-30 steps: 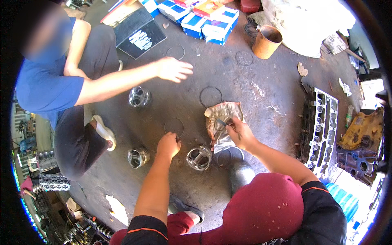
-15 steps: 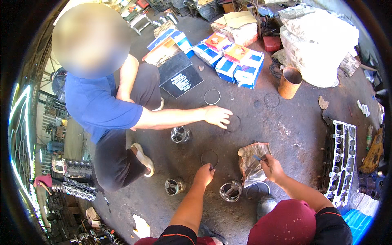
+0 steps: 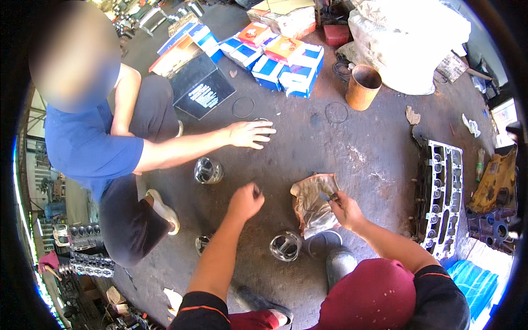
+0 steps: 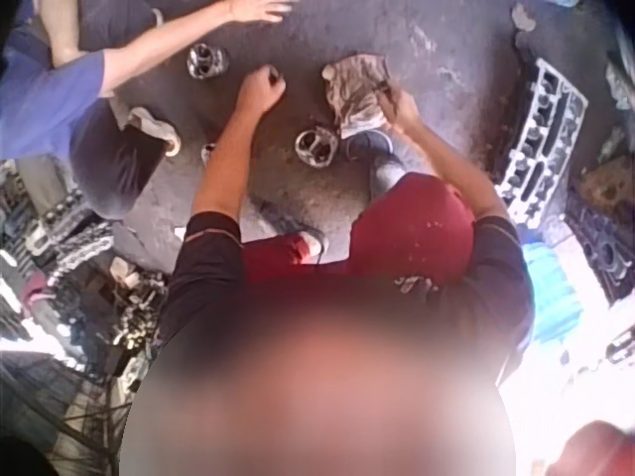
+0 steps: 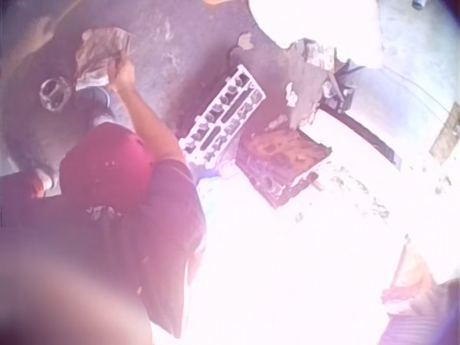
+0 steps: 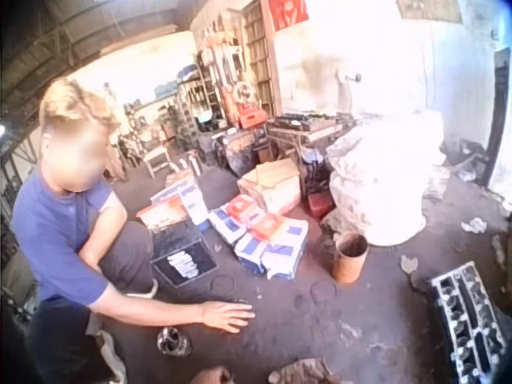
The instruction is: The person sits on the floor and wipes several metal pistons with a cloth. They rotate each piston to clean different sides and grooves, then place them on the floor. Another person briefly enters the frame and hands over a piston ring.
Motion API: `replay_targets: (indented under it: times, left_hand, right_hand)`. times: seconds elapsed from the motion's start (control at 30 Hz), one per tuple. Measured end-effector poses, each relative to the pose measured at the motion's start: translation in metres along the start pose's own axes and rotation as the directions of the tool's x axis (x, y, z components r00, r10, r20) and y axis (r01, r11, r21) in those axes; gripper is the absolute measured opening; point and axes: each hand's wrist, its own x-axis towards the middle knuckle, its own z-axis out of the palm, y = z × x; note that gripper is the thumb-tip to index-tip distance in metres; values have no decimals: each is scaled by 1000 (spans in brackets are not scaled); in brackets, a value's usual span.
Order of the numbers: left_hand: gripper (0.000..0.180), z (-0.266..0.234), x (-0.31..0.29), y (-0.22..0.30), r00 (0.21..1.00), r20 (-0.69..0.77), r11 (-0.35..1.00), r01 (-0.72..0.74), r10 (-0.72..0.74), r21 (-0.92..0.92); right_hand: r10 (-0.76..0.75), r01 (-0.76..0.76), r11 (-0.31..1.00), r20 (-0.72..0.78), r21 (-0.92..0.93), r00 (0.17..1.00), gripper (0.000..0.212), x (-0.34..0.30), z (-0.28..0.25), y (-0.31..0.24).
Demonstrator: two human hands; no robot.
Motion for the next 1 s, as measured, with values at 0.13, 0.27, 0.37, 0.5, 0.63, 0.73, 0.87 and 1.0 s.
replay_targets:
  times: [0.13,0.27,0.37,0.5,0.63,0.73,0.87,1.0]
  left_hand:
    - [25,-50,88,40,1000,20,999,-17,18,-32]
    - [48,-112,130,62,757,-266,724,-364,596,586]
    - [107,-157,134,63,997,69,537,-68,18,841]
    - [41,-178,97,54,1000,13,560,0,-20,829]
    - [71,-205,-11,28,969,-15,638,-151,247,755]
    - [54,-231,-104,3,964,125,591,-245,236,769]
    - [48,-254,-169,-23,921,314,407,-202,-231,891]
    - [58,-277,-157,-38,736,266,335,-57,-622,941]
  right_hand:
    - [-32,32,999,-6,15,999,15,2,2,3]
    - [-22,22,1000,-4,6,1000,15,1,-1,-2]
    - [70,-70,994,6,89,998,16,-5,-3,-5]
    - [-63,63,998,-28,-32,998,15,-10,1,0]
    - [-46,39,996,-88,-75,995,23,7,0,-8]
    - [-191,152,944,-109,-292,976,35,60,-8,-30]
    - [-229,156,825,-69,-543,971,41,175,-13,-66]
    - [-77,81,649,41,-757,996,40,244,-8,-86]
